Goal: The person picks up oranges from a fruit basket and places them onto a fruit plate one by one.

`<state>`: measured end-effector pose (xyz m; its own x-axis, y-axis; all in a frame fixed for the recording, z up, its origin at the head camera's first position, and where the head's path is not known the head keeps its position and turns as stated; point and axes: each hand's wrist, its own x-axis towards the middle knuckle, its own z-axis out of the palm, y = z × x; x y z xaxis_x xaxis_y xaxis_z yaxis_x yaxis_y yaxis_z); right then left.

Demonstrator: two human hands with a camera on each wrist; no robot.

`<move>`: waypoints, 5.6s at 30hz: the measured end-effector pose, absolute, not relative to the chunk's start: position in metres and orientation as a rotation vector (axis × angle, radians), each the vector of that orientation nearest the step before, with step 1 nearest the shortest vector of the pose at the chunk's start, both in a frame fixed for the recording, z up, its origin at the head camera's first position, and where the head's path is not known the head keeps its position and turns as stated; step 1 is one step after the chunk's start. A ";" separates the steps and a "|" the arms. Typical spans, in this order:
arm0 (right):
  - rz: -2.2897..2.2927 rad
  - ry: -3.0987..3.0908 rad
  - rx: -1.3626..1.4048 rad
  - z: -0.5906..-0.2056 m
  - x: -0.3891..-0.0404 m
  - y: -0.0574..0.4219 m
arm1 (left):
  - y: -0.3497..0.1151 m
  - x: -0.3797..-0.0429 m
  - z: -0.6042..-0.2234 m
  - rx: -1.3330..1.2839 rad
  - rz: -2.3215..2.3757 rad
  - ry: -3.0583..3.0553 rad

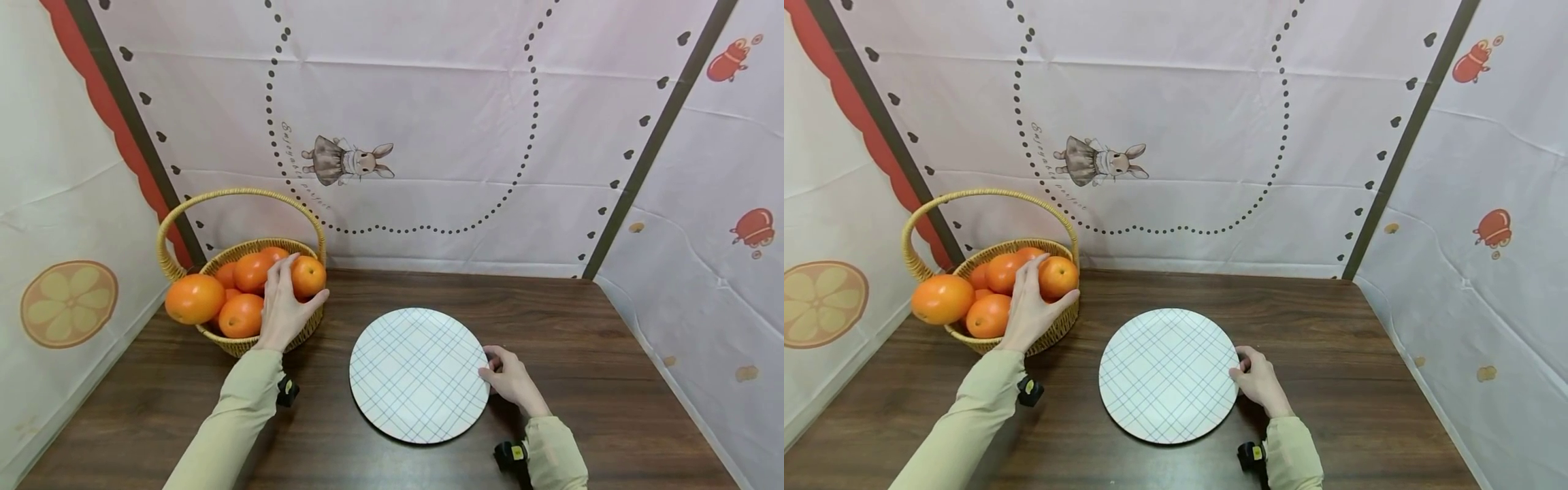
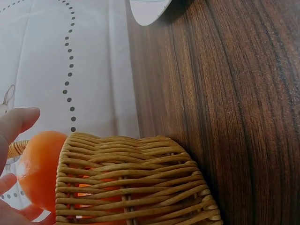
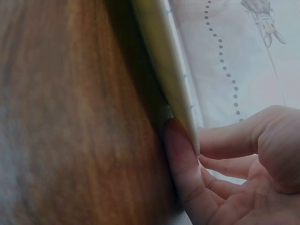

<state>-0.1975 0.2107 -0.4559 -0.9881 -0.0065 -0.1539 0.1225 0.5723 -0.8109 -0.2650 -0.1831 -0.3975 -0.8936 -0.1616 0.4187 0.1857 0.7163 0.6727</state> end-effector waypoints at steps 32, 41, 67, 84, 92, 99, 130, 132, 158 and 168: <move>-1.385 2.665 0.101 -0.456 -0.197 0.210 | -0.174 -0.274 -0.410 -0.065 -1.022 -2.314; -1.389 2.659 0.104 -0.456 -0.197 0.211 | -0.151 -0.252 -0.417 -0.184 -1.075 -2.114; -1.371 2.663 0.109 -0.454 -0.196 0.210 | -0.092 -0.229 -0.444 -0.226 -1.599 -2.570; -1.372 2.677 0.091 -0.455 -0.196 0.211 | -0.078 -0.234 -0.455 -0.244 -1.603 -2.656; -1.366 2.680 0.100 -0.456 -0.197 0.211 | -0.073 -0.237 -0.454 -0.257 -1.574 -2.701; -1.371 2.679 0.096 -0.457 -0.196 0.211 | -0.072 -0.242 -0.454 -0.246 -1.541 -2.738; -1.376 2.671 0.058 -0.457 -0.195 0.213 | -0.069 -0.246 -0.451 -0.208 -1.463 -2.774; -1.375 2.673 0.057 -0.457 -0.195 0.213 | -0.070 -0.246 -0.452 -0.211 -1.461 -2.773; -1.381 2.670 0.067 -0.457 -0.195 0.212 | -0.098 -0.222 -0.433 -0.280 -1.541 -2.619; -1.386 2.668 0.074 -0.457 -0.194 0.212 | -0.126 -0.218 -0.425 -0.321 -1.248 -2.253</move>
